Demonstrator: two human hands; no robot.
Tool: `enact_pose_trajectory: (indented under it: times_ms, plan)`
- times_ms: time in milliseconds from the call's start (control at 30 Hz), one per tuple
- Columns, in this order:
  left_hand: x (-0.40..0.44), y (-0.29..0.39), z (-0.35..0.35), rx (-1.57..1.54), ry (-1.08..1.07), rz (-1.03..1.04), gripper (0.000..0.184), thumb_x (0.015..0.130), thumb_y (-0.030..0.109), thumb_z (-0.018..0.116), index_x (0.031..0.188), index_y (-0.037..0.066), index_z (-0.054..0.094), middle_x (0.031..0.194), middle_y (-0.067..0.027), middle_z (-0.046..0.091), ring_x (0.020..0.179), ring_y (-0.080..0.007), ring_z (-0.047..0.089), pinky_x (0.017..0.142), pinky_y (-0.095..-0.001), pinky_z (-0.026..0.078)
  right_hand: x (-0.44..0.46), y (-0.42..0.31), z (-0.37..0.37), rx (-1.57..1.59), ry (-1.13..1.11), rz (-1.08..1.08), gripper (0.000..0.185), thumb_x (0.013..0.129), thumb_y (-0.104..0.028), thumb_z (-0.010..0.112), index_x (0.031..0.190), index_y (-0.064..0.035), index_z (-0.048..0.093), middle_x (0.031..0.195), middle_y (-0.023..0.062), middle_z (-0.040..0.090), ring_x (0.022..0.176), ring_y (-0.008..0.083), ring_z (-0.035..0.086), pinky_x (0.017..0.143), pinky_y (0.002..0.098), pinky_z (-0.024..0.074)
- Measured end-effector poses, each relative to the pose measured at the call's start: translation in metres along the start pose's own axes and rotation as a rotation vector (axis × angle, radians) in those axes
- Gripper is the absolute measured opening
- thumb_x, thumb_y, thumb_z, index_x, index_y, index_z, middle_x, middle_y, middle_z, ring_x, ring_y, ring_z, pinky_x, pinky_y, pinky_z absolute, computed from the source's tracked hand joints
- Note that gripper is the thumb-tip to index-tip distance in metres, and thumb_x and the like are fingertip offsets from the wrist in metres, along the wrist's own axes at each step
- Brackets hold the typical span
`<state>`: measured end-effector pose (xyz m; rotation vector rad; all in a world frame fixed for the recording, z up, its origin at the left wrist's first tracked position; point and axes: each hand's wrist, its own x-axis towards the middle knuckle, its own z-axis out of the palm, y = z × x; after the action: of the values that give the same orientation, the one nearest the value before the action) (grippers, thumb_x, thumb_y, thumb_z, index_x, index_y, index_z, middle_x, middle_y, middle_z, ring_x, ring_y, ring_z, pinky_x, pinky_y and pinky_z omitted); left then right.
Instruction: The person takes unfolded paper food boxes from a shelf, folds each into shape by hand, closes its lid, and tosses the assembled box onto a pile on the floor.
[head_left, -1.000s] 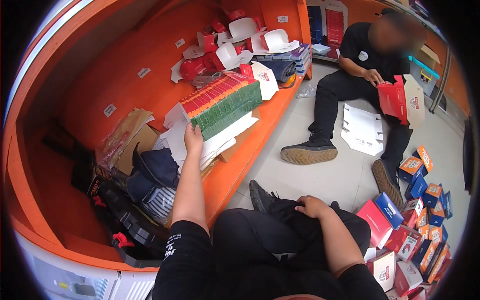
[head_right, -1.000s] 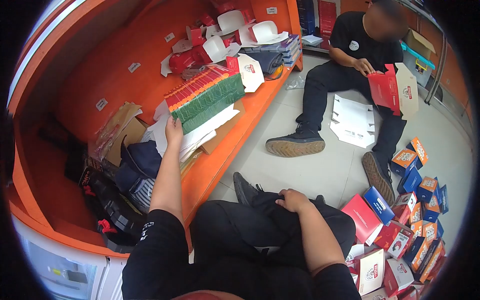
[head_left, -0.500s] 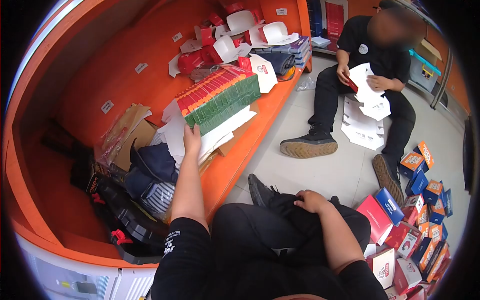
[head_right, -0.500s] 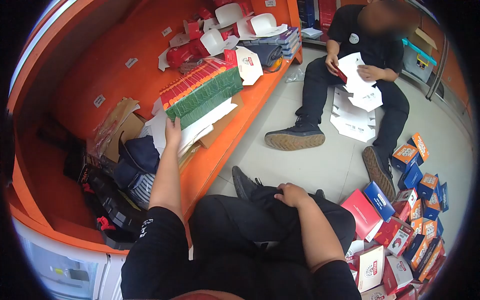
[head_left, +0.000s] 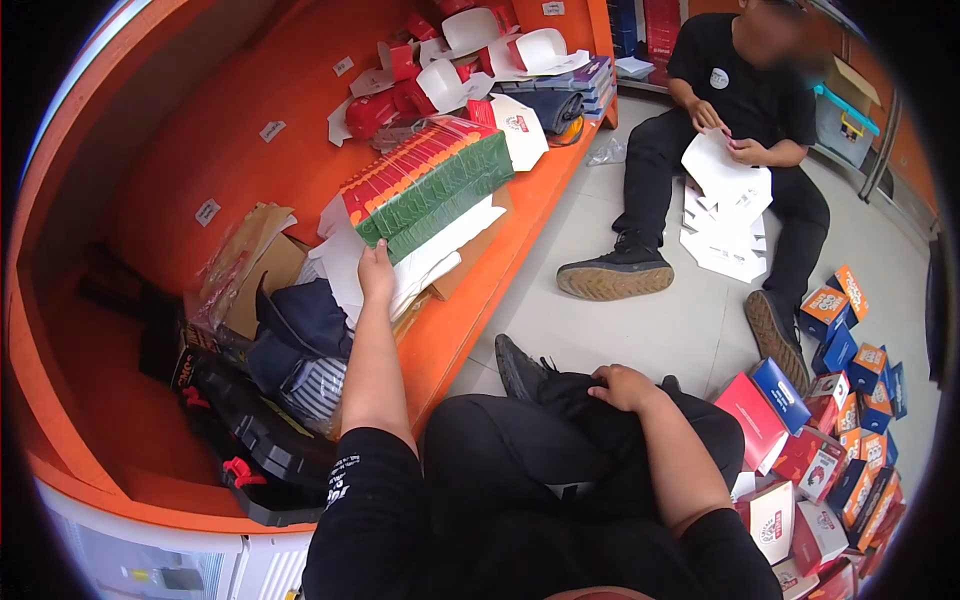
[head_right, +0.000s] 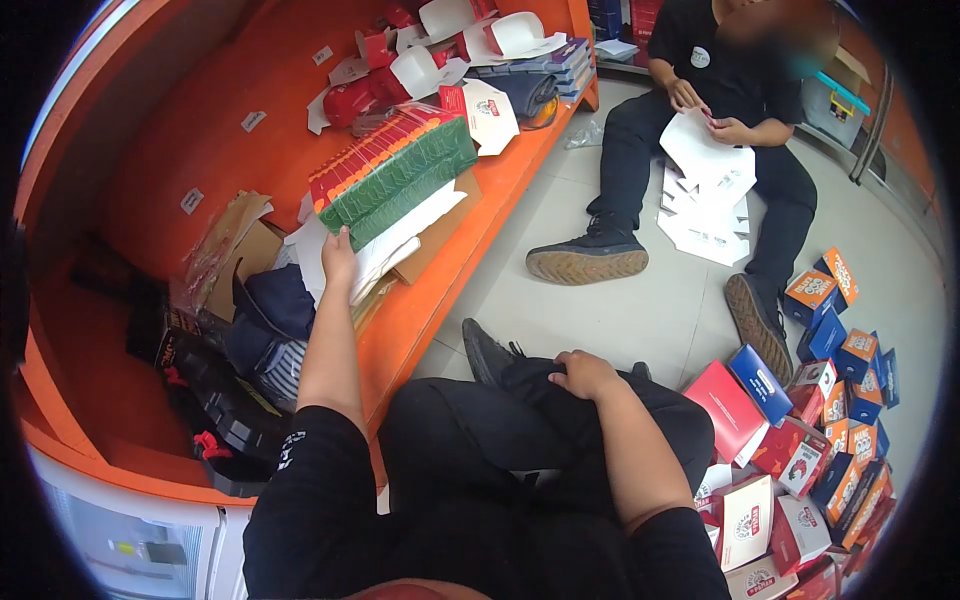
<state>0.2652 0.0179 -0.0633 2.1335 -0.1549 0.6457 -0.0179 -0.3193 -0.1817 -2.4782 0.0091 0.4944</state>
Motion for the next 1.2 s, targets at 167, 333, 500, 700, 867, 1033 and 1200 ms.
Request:
enact_pose_trajectory:
  times_ms: [167,333,500,700,867,1033,1200]
  plan:
    - [0.004,0.014,-0.008,0.234,0.033,0.103,0.03,0.092,0.026,0.044,0.095,-0.001,0.055,0.088,-0.0237,0.061,0.084,-0.0406,0.058,0.074,-0.0437,0.044,0.0,-0.002,0.0,-0.003,-0.003,-0.005,0.041,0.082,-0.039,0.058,0.111,-0.0084,0.058,0.108,0.0163,0.059,0.104,0.0313,0.055,0.088,0.04,0.0439]
    - [0.007,0.021,-0.031,0.316,-0.069,0.155,0.03,0.092,0.026,0.044,0.095,-0.001,0.055,0.086,-0.0238,0.061,0.084,-0.0413,0.057,0.073,-0.0441,0.044,-0.001,-0.005,-0.004,-0.001,-0.004,-0.016,0.042,0.083,-0.039,0.058,0.112,-0.0088,0.057,0.109,0.0156,0.059,0.104,0.0311,0.055,0.088,0.0401,0.0442]
    - [-0.023,0.018,-0.027,0.015,0.135,0.049,0.032,0.092,0.028,0.046,0.092,-0.002,0.056,0.087,-0.0209,0.062,0.081,-0.0317,0.06,0.074,-0.0363,0.044,0.0,-0.005,-0.003,-0.012,0.008,-0.009,0.042,0.083,-0.039,0.057,0.113,-0.01,0.056,0.112,0.0144,0.058,0.105,0.0303,0.054,0.088,0.0407,0.0443]
    - [-0.002,0.027,-0.052,0.082,0.043,0.093,0.034,0.092,0.03,0.044,0.093,-0.002,0.056,0.087,-0.0219,0.062,0.083,-0.0351,0.059,0.074,-0.0383,0.044,-0.007,-0.009,-0.003,-0.054,-0.018,-0.016,0.042,0.083,-0.04,0.056,0.113,-0.0114,0.056,0.112,0.013,0.057,0.105,0.0293,0.054,0.087,0.0413,0.0445]
    - [-0.012,0.032,-0.091,0.219,0.001,0.176,0.035,0.092,0.029,0.044,0.099,-0.002,0.056,0.091,-0.0247,0.06,0.088,-0.0366,0.058,0.076,-0.0378,0.043,-0.006,-0.014,-0.005,-0.053,0.017,-0.027,0.042,0.083,-0.041,0.056,0.113,-0.0115,0.056,0.111,0.0129,0.058,0.104,0.029,0.055,0.087,0.0415,0.0445]
    - [-0.102,0.144,-0.102,-0.145,0.011,0.196,0.03,0.093,0.026,0.045,0.101,0.0,0.057,0.089,-0.0163,0.062,0.082,-0.023,0.059,0.075,-0.0345,0.043,-0.009,-0.017,-0.003,-0.03,0.033,-0.088,0.044,0.084,-0.043,0.053,0.114,-0.01,0.056,0.11,0.0122,0.058,0.103,0.0288,0.056,0.086,0.0406,0.0452]
    - [-0.194,0.206,-0.091,0.408,-0.556,1.022,0.014,0.07,0.012,0.058,0.084,0.014,0.056,0.082,-0.0021,0.054,0.084,-0.0142,0.055,0.093,-0.0493,0.033,-0.012,-0.018,-0.022,0.887,0.006,-0.084,0.059,0.087,-0.056,0.039,0.117,-0.0069,0.052,0.108,0.0092,0.057,0.099,0.0259,0.057,0.085,0.038,0.0457]
